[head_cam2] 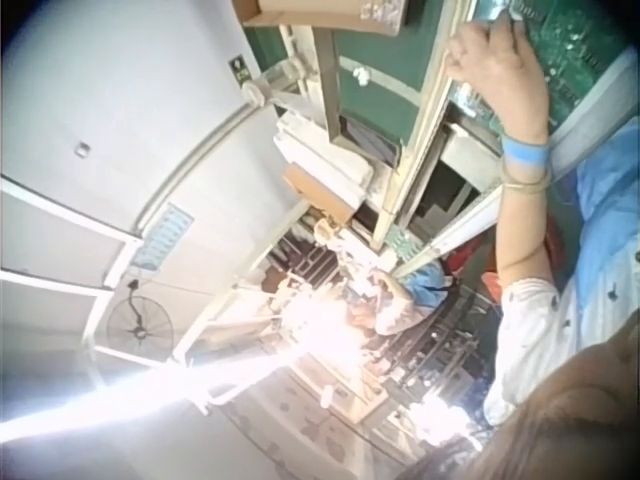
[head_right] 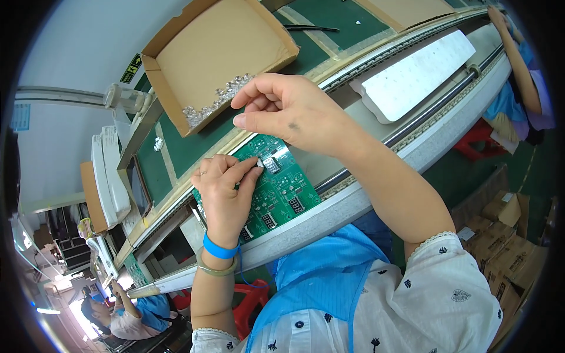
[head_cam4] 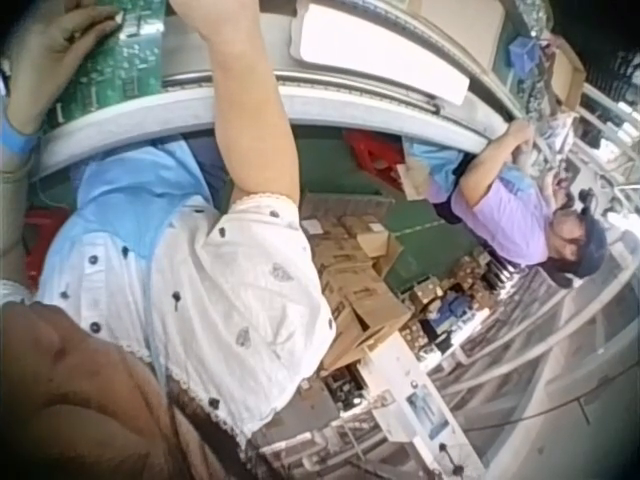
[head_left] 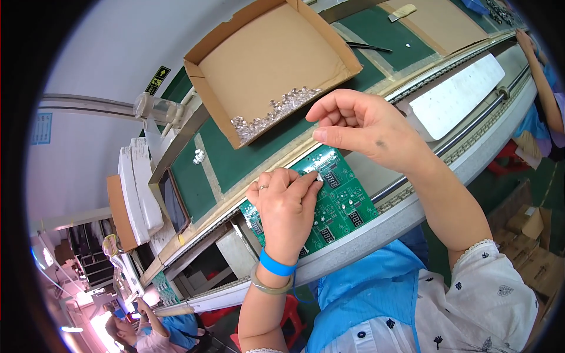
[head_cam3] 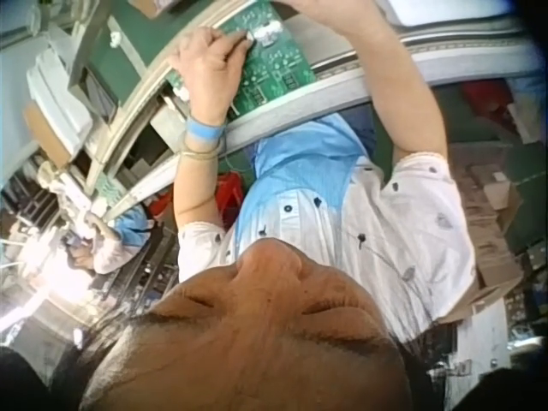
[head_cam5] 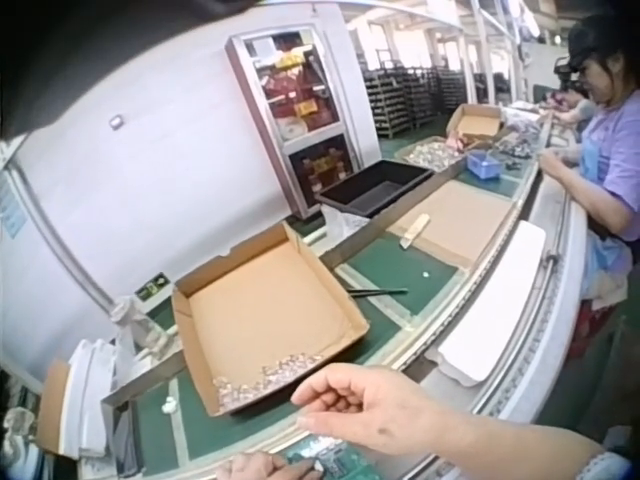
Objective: The person inserts small electronic components into designated slots on a printed circuit board (PCB) by hand.
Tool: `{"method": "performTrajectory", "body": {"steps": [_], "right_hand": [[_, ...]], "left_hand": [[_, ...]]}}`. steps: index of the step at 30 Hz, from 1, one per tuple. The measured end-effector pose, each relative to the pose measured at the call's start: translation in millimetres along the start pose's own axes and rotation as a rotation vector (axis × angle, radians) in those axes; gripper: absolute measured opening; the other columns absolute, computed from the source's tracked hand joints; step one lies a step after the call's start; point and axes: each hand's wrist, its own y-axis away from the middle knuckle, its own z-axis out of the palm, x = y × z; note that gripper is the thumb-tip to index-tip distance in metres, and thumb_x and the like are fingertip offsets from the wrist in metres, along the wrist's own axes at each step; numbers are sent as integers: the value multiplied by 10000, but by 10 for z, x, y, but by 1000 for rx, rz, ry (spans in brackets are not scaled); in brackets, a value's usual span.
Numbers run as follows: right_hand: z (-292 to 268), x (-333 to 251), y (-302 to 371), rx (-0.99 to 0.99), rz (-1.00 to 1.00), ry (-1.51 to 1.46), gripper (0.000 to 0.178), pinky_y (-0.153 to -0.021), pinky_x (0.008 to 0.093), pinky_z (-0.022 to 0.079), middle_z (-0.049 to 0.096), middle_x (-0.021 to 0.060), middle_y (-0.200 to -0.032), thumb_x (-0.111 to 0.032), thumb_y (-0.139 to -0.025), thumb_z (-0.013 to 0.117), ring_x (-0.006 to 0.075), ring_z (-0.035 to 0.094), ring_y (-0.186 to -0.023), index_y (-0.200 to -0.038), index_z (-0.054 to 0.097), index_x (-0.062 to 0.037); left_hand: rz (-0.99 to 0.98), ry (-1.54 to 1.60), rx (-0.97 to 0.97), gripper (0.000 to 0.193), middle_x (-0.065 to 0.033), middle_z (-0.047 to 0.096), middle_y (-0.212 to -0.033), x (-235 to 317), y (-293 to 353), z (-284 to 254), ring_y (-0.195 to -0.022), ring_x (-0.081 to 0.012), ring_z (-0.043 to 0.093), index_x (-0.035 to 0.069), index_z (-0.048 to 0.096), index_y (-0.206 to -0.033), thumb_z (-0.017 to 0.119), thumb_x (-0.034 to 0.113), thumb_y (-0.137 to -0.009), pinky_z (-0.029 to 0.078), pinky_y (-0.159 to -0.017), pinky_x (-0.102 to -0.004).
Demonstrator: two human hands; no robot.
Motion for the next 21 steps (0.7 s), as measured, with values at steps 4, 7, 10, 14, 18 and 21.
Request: {"method": "performTrajectory", "body": {"steps": [4,7,10,14,18,21], "right_hand": [[4,3,-2,-9,-4,-6,266,-784,225,520,645,31,-918,-111,-878,739,86,599,-857,-1091,648,21],[15,-7,1,-11,-7,4,266,-782,224,519,643,30,-920,-111,-878,738,86,598,-859,-1090,648,22],[13,-11,9,2,5,18,266,-780,222,517,642,29,-920,-113,-882,735,85,598,-860,-1093,646,21],[21,-9,10,20,40,6,268,-773,218,511,639,28,-917,-118,-890,728,81,598,-859,-1104,641,19],[32,-1,5,0,26,4,270,-767,215,509,638,26,-916,-118,-892,727,79,597,-857,-1108,638,17],[34,2,1,3,29,6,264,-760,214,509,636,23,-911,-115,-893,726,76,595,-850,-1104,639,17]], "left_hand": [[2,-23,-24,147,-3,559,-811,0,0,-10,-835,-187,508,122,770,-900,799,155,-760,304,-804,-372],[14,-37,-10,132,-3,572,-810,-5,-10,-12,-832,-208,529,123,759,-868,797,154,-746,317,-813,-410],[43,-39,-2,135,-4,573,-813,-12,-12,2,-834,-214,527,125,757,-868,797,150,-742,318,-815,-415],[25,-15,-10,135,-8,569,-814,-14,-4,-15,-835,-201,522,113,759,-890,790,153,-765,319,-821,-388],[-2,1,-20,136,-9,570,-815,-33,2,-26,-836,-205,523,113,759,-895,788,151,-767,318,-818,-388],[20,0,-13,133,-9,569,-814,-38,-3,-23,-834,-205,522,113,759,-893,787,153,-769,319,-811,-388]]}}
